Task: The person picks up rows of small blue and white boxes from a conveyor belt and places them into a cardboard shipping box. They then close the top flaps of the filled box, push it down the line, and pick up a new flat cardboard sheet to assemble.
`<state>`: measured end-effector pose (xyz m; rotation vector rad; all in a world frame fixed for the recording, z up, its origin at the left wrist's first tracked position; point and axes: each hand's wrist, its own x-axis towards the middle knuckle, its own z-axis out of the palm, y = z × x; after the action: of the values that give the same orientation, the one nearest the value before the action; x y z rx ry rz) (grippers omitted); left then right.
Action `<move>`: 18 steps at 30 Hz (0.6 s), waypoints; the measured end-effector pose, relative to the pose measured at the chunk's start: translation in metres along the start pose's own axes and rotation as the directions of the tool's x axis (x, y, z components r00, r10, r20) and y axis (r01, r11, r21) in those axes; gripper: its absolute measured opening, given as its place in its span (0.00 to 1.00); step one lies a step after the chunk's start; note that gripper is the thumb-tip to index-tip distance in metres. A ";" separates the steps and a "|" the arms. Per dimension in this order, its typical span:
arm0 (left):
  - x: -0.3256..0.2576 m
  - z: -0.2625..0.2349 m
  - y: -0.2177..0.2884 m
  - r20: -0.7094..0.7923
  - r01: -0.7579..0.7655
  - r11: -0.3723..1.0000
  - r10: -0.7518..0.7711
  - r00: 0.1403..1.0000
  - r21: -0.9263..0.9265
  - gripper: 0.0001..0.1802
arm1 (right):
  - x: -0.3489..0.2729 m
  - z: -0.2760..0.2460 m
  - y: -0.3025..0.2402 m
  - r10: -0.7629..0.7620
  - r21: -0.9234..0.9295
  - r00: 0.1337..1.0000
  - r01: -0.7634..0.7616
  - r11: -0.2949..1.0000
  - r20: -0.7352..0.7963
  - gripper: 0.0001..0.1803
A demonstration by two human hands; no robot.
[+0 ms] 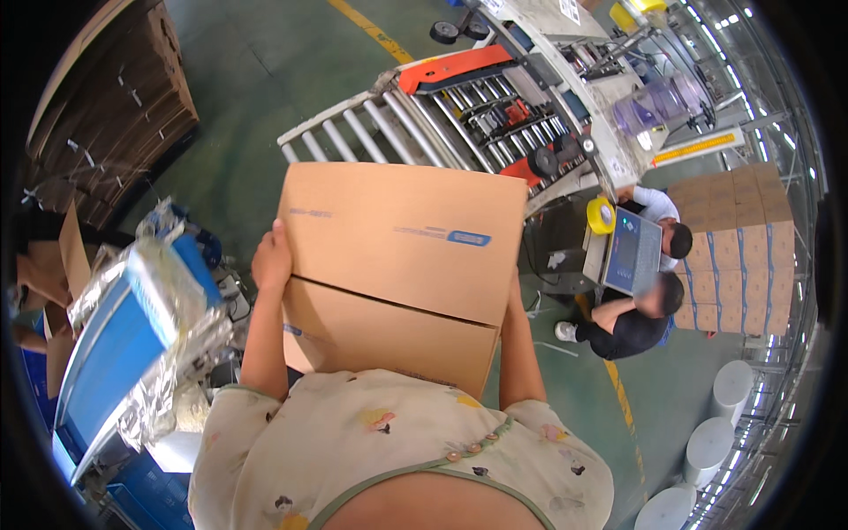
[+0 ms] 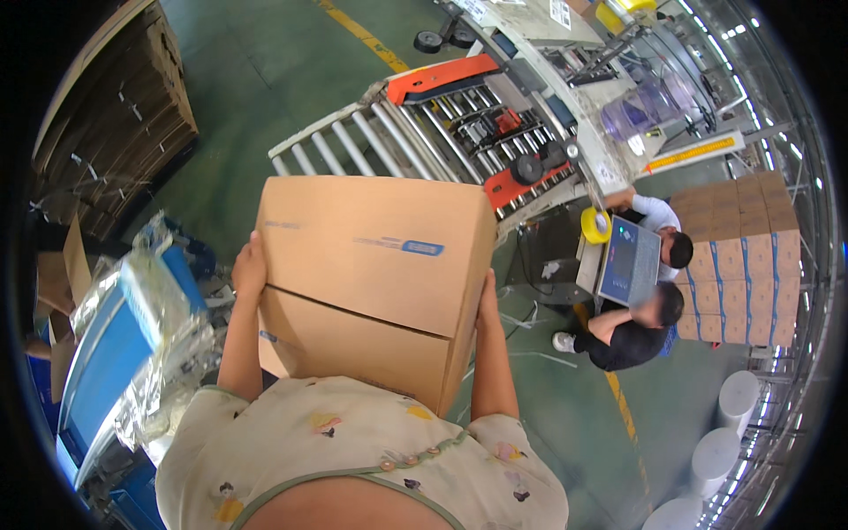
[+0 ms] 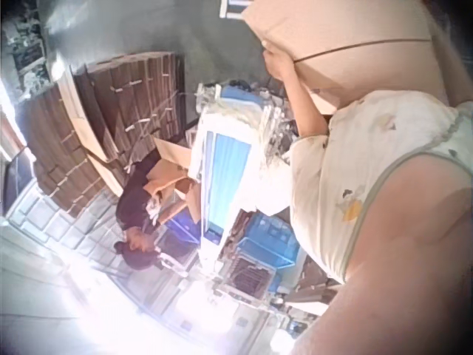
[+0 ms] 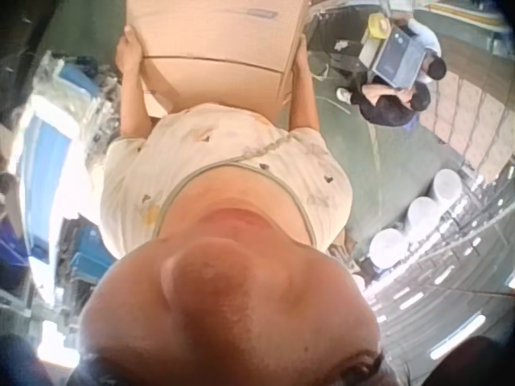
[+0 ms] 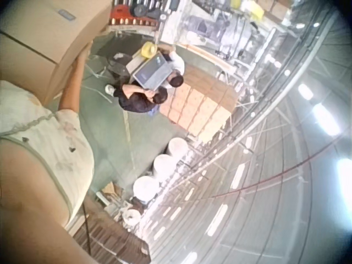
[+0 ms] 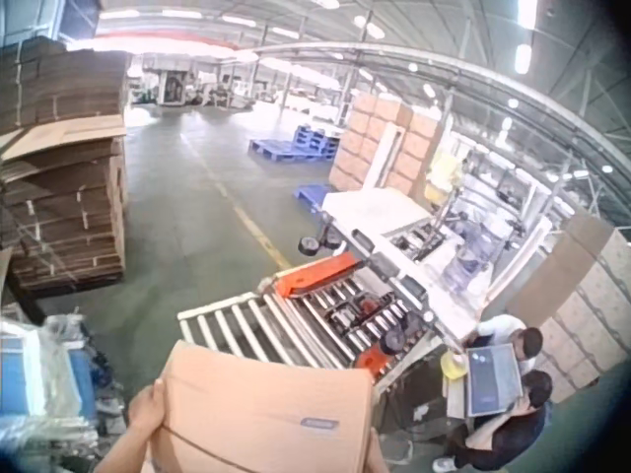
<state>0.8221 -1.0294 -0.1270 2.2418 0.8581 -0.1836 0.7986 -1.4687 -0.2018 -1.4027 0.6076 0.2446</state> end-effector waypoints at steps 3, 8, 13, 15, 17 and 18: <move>0.024 0.004 0.033 -0.101 0.101 0.994 -0.103 0.989 -0.031 0.35 | 0.109 0.015 -0.018 0.084 0.075 0.984 -0.097 0.992 0.155 0.38; 0.055 0.032 0.063 -0.258 0.270 0.963 -0.260 0.931 0.004 0.32 | 0.254 0.082 -0.055 0.280 -0.089 0.883 -0.266 0.960 0.377 0.37; 0.084 0.092 0.032 -0.391 0.259 0.956 -0.188 0.901 0.135 0.25 | 0.285 0.136 -0.130 0.392 -0.336 0.766 -0.242 0.910 0.509 0.38; 0.069 0.100 0.105 -0.437 0.271 0.958 -0.283 0.854 -0.091 0.23 | 0.285 0.128 -0.191 0.517 -0.313 0.734 -0.414 0.855 0.441 0.31; 0.069 0.103 0.124 -0.431 0.187 0.960 -0.262 0.864 -0.208 0.20 | 0.251 0.121 -0.249 0.205 -0.278 0.777 -0.040 0.960 0.595 0.26; 0.073 0.102 0.120 -0.379 0.135 0.959 -0.225 0.898 -0.251 0.20 | 0.237 0.123 -0.255 -0.210 -0.439 0.857 0.434 0.787 0.471 0.25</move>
<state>0.9648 -1.1220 -0.1593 2.0181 1.2451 0.2917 1.1541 -1.4390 -0.1066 -1.9035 -0.0771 0.4273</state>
